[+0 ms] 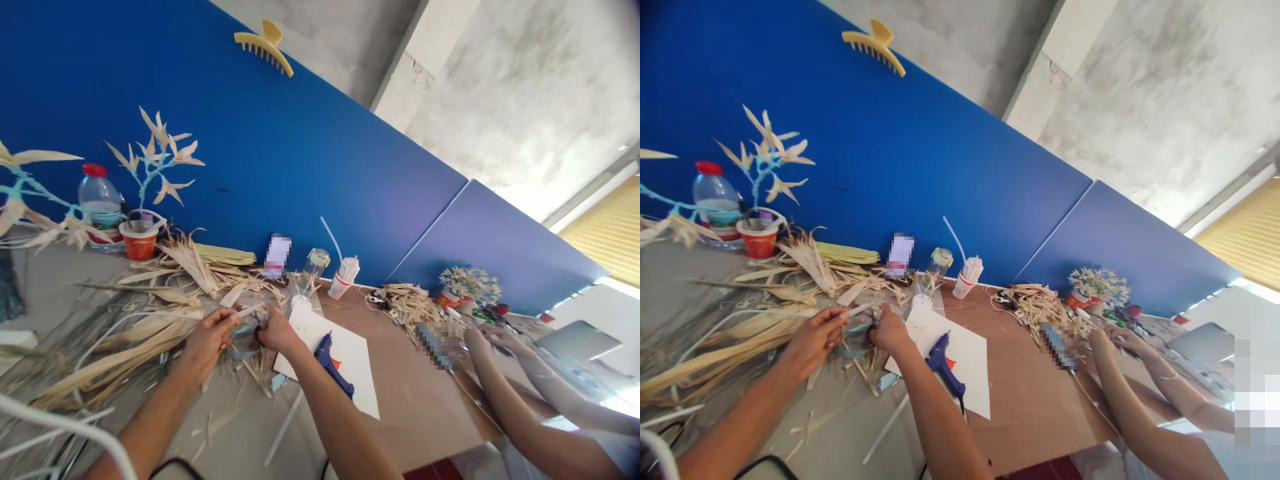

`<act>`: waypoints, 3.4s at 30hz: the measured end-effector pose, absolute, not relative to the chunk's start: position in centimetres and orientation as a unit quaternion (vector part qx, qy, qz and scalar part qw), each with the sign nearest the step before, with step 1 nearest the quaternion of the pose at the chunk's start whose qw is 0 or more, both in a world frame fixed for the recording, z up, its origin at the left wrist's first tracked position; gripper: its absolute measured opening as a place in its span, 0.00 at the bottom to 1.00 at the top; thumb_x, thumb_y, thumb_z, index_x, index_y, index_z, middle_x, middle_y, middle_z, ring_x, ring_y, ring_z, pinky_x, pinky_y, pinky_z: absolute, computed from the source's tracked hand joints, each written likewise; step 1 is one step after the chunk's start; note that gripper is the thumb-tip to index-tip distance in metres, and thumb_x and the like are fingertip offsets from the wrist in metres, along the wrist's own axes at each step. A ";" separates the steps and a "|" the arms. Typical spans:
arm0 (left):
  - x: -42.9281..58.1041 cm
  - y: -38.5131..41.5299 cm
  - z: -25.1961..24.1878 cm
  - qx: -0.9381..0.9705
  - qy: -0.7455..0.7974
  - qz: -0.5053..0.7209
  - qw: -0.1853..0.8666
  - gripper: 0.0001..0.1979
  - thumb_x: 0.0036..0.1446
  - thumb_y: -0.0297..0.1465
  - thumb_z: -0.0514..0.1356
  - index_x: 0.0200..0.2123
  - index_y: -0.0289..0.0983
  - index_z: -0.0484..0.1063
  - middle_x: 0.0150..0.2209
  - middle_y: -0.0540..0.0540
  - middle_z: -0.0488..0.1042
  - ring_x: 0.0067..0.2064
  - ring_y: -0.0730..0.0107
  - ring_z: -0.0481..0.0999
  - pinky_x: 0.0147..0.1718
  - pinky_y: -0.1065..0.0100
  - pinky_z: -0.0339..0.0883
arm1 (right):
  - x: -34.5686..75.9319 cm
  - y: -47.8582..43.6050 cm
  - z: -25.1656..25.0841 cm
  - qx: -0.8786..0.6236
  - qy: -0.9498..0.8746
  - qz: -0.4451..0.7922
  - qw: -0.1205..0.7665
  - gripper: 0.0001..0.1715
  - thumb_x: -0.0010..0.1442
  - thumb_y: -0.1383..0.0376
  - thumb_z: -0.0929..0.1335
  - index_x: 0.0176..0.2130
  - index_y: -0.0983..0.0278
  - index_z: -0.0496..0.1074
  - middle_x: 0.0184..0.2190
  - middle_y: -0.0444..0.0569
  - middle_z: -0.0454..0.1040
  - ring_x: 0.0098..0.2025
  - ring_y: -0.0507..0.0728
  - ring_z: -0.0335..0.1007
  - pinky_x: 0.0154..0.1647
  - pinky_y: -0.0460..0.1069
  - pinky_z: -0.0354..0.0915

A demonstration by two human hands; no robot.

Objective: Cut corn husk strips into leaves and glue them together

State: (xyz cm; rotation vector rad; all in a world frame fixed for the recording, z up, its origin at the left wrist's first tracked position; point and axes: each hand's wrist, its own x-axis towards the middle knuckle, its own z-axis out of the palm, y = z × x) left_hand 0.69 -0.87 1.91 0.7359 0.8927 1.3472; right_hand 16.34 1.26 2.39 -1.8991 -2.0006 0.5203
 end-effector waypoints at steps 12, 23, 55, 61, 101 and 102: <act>0.8 -0.9 2.0 0.318 0.394 0.578 0.640 0.20 0.33 0.37 0.72 0.28 0.34 0.70 0.21 0.54 0.70 0.15 0.87 0.51 0.14 0.77 0.45 | 16.5 0.8 4.5 -0.612 -0.756 0.202 0.114 0.31 0.44 0.67 0.72 0.50 0.64 0.70 0.44 0.54 0.74 0.37 0.58 0.73 0.36 0.50 0.66; 1.3 -1.3 1.6 0.386 0.425 0.550 0.606 0.20 0.36 0.42 0.71 0.29 0.35 0.72 0.18 0.56 0.65 0.17 0.80 0.57 0.17 0.75 0.49 | 14.7 -2.1 3.2 -0.494 -0.604 0.409 0.473 0.08 0.52 0.64 0.68 0.33 0.64 0.76 0.26 0.43 0.75 0.29 0.52 0.67 0.32 0.45 0.64; 1.1 -3.1 2.5 0.314 0.244 0.353 0.847 0.10 0.53 0.32 0.65 0.38 0.34 0.75 0.17 0.54 0.63 0.17 0.82 0.55 0.18 0.76 0.51 | 19.1 -2.3 3.3 -0.299 -0.491 0.634 0.518 0.15 0.40 0.54 0.77 0.25 0.61 0.76 0.34 0.48 0.72 0.37 0.56 0.68 0.45 0.53 0.64; 1.4 -3.8 2.7 0.336 0.244 0.306 0.856 0.11 0.52 0.34 0.67 0.37 0.33 0.74 0.16 0.55 0.62 0.18 0.82 0.52 0.19 0.76 0.50 | 19.4 -1.6 2.0 -0.243 -0.515 0.662 0.488 0.10 0.44 0.58 0.78 0.27 0.60 0.80 0.36 0.48 0.72 0.36 0.55 0.67 0.44 0.51 0.63; 1.0 -1.1 1.6 0.351 0.397 0.549 0.647 0.22 0.36 0.44 0.72 0.26 0.34 0.70 0.20 0.54 0.67 0.17 0.85 0.52 0.15 0.78 0.46 | 19.8 -0.3 0.8 -0.636 -0.571 0.076 0.513 0.12 0.56 0.69 0.61 0.31 0.63 0.73 0.30 0.50 0.77 0.36 0.58 0.71 0.41 0.51 0.64; 0.9 -1.0 1.7 0.337 0.400 0.567 0.636 0.22 0.35 0.44 0.72 0.26 0.34 0.70 0.20 0.54 0.68 0.17 0.85 0.53 0.15 0.78 0.47 | 19.6 -0.2 0.9 -0.645 -0.564 0.094 0.508 0.12 0.56 0.68 0.61 0.30 0.62 0.73 0.30 0.49 0.77 0.35 0.58 0.71 0.40 0.50 0.63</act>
